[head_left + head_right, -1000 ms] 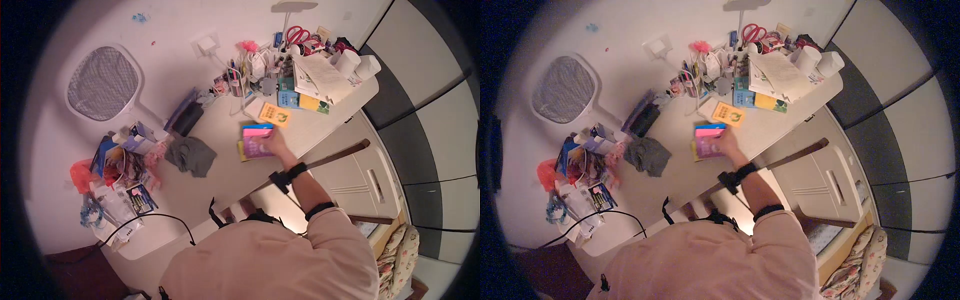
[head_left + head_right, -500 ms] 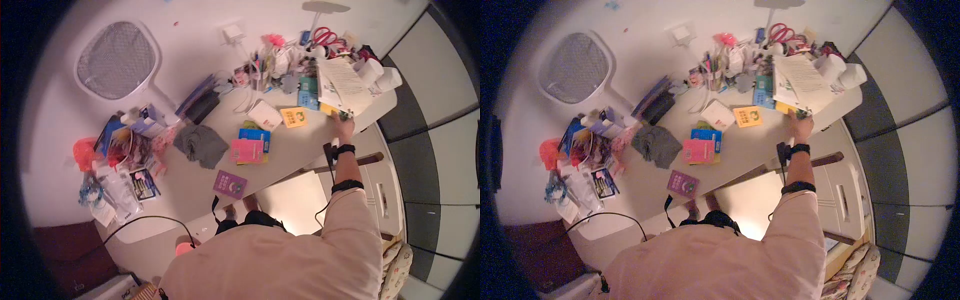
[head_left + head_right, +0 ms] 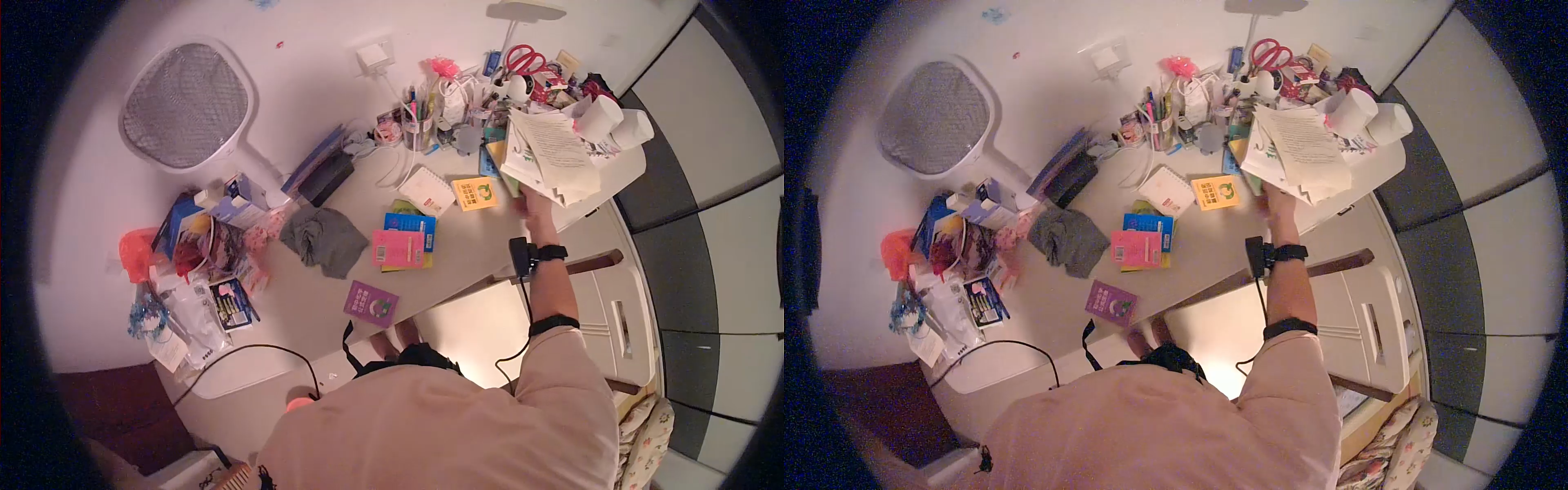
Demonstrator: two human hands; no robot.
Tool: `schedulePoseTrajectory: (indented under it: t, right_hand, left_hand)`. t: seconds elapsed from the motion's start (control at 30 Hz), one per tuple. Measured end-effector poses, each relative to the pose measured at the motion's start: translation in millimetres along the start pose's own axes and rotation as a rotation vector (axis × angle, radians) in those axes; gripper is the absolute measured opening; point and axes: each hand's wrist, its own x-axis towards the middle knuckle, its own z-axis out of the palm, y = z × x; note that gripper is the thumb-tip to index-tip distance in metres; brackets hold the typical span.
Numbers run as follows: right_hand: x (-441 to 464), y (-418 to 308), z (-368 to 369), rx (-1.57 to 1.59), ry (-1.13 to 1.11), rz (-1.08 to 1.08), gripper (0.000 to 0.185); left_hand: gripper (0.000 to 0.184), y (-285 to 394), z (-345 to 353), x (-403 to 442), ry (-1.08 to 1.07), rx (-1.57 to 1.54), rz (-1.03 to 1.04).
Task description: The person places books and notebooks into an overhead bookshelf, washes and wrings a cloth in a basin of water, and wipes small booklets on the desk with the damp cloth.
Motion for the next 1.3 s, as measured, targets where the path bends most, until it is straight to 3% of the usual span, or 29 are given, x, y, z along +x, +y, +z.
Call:
schedulePoseTrajectory:
  t: [0.03, 0.07, 0.1, 0.2, 0.23, 0.3, 0.37, 0.47, 0.53, 0.7, 0.83, 0.93, 1.03, 1.1, 1.13, 1.2, 1.23, 1.3]
  right_hand:
    - [-13.9, -16.6, 2.2, 0.160, -0.118, 0.232, 0.031]
    - [-25.7, -30.6, 3.8, 0.322, -0.239, 0.461, 0.019]
    - [-32.9, -38.9, 5.4, 0.324, -0.232, 0.455, 0.019]
    - [-42.1, -49.4, 1.5, 0.240, -0.165, 0.418, 0.020]
    - [-44.4, -50.6, 0.4, 0.348, -0.082, 0.398, 0.020]
    - [-44.0, -53.4, 3.7, 0.450, -0.009, 0.372, 0.021]
    - [-40.3, -55.1, 0.8, 0.516, 0.178, 0.305, 0.024]
    - [-34.3, -61.3, -8.3, 0.522, 0.291, 0.293, 0.027]
    - [-29.2, -67.6, -16.3, 0.486, 0.324, 0.333, 0.027]
    - [-16.7, -67.4, -25.4, 0.573, 0.242, 0.316, 0.040]
    - [10.7, -52.9, -30.3, 0.581, 0.173, 0.328, 0.032]
    - [27.3, -35.5, -34.2, 0.592, 0.060, 0.294, 0.027]
    - [13.8, -41.2, -33.0, 0.663, 0.075, 0.289, 0.024]
    - [-4.1, -50.0, -33.1, 0.618, -0.171, 0.234, 0.031]
    - [-13.7, -58.0, -35.0, 0.617, -0.168, 0.231, 0.031]
    - [-35.4, -77.2, -40.5, 0.275, -0.263, 0.418, 0.038]
    - [-46.0, -88.7, -44.0, 0.132, -0.120, 0.443, 0.046]
    - [-43.9, -81.8, -54.5, 0.229, -0.003, 0.353, 0.045]
  left_hand:
    - [0.052, 35.4, -0.5, -18.4, 0.042, -0.577, -0.253]
    - [0.044, 86.2, 1.0, -29.4, 0.096, -0.989, -0.274]
    - [0.044, 123.9, 4.5, -49.3, 0.105, -0.993, -0.273]
    - [0.047, 209.8, 18.2, -112.0, -0.477, -1.162, -0.363]
    - [0.050, 206.3, 48.1, -131.3, -0.722, -1.355, -0.315]
    - [0.046, 250.2, 89.6, -190.2, -0.839, -1.452, -0.377]
    - [0.041, 291.0, 103.3, -244.3, -1.016, -1.415, -0.269]
    - [0.044, 342.4, 98.6, -290.0, -1.066, -1.590, -0.227]
    - [0.051, 372.3, 97.8, -311.1, -1.247, -1.635, 0.020]
    - [0.065, 415.0, 82.2, -333.0, -1.051, -1.528, 0.296]
    - [0.076, 422.6, 78.7, -335.9, -1.025, -1.395, 0.441]
    - [0.079, 434.2, 82.8, -346.9, -0.905, -1.423, 0.323]
    - [0.075, 434.1, 84.1, -341.5, -0.981, -1.423, 0.353]
    - [0.073, 437.1, 88.8, -343.6, -0.967, -1.465, 0.324]
    - [0.071, 438.7, 92.6, -345.9, -0.955, -1.503, 0.293]
    - [0.066, 437.7, 110.9, -354.7, -1.024, -1.477, 0.254]
    - [0.060, 436.9, 117.4, -354.4, -1.090, -1.448, 0.223]
    - [0.061, 433.2, 118.7, -354.3, -1.057, -1.418, 0.214]
